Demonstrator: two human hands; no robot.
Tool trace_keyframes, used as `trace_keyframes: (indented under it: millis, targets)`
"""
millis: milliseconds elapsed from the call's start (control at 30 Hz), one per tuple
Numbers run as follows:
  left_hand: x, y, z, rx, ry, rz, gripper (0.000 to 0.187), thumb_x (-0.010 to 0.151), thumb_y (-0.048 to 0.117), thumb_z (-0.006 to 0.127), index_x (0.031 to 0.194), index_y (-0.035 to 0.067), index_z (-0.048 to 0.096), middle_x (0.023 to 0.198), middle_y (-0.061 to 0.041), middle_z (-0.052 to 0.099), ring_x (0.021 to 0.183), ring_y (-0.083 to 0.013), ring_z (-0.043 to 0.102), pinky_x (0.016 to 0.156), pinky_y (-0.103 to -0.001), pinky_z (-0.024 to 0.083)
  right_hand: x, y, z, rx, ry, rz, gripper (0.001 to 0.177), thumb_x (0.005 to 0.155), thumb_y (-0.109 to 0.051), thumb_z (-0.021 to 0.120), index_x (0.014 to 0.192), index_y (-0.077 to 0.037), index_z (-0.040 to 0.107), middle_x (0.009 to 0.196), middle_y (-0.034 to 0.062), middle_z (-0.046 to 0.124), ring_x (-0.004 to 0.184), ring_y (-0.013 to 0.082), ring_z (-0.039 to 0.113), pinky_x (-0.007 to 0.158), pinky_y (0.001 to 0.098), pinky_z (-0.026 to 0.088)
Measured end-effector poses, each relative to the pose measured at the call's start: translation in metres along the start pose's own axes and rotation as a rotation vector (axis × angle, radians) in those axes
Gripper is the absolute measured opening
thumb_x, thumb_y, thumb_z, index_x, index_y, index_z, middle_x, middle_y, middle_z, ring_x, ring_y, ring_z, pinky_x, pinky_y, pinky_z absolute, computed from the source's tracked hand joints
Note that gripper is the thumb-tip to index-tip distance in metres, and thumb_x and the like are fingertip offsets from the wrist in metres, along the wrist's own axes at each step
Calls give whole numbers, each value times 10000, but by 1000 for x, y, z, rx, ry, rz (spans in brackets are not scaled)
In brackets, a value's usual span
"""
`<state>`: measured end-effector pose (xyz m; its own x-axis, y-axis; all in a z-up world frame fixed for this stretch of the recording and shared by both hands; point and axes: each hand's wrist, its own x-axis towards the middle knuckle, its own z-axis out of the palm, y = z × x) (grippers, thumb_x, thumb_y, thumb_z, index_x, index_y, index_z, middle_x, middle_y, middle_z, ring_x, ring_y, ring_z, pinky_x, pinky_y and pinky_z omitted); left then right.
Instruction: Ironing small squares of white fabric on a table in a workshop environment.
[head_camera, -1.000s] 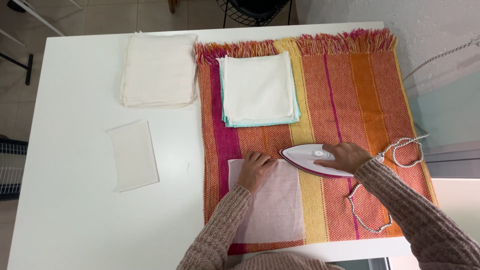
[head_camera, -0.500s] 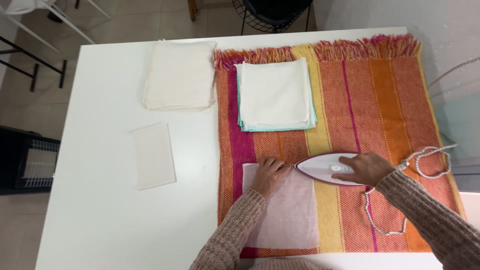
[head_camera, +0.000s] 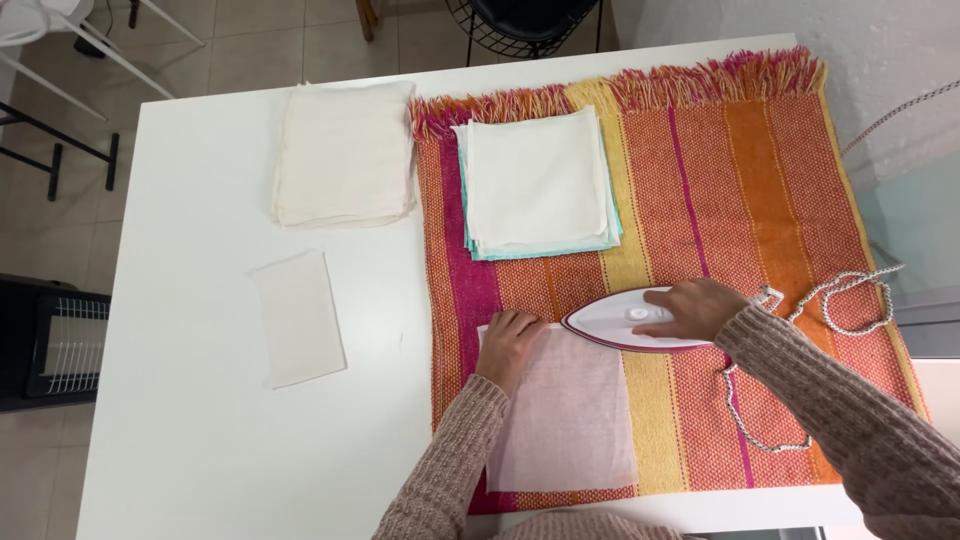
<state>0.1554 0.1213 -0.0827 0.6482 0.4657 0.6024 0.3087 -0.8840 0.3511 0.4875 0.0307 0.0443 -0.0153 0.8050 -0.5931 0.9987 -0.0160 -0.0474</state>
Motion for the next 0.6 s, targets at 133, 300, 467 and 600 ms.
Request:
trace_keyframes:
  millis: [133,300,467,600]
  targets:
    - [-5,-9,-19,17,-3,-33,143,983,134,610,1042,176,732,947,11,629,936,-199,607,776,-337,482,10,-10,-7,9,-6,-75,616,863,-793,479,1153,-270,628,931,129,781,942,324,762,915,437,601]
    - [-26,-31,-26,56,-10,-39,149,992,161,602,1043,188,739,939,9,624,912,-193,607,731,-338,483,10,-29,-25,7,-6,-98,600,883,-795,459,1079,-256,635,833,118,773,848,279,778,890,383,620]
    - [-39,-38,-48,37,10,-88,162,994,113,584,1046,167,728,963,-16,630,941,-224,628,788,-333,522,17,-42,-38,-33,-11,-156,627,901,-799,431,1065,-225,623,813,138,755,833,284,774,848,386,619]
    - [-42,-44,-59,66,10,-127,157,995,120,588,1033,186,726,947,7,642,920,-194,640,784,-317,527,25,-52,-43,-40,-18,-180,651,897,-805,425,1088,-212,614,819,163,749,850,322,767,845,426,615]
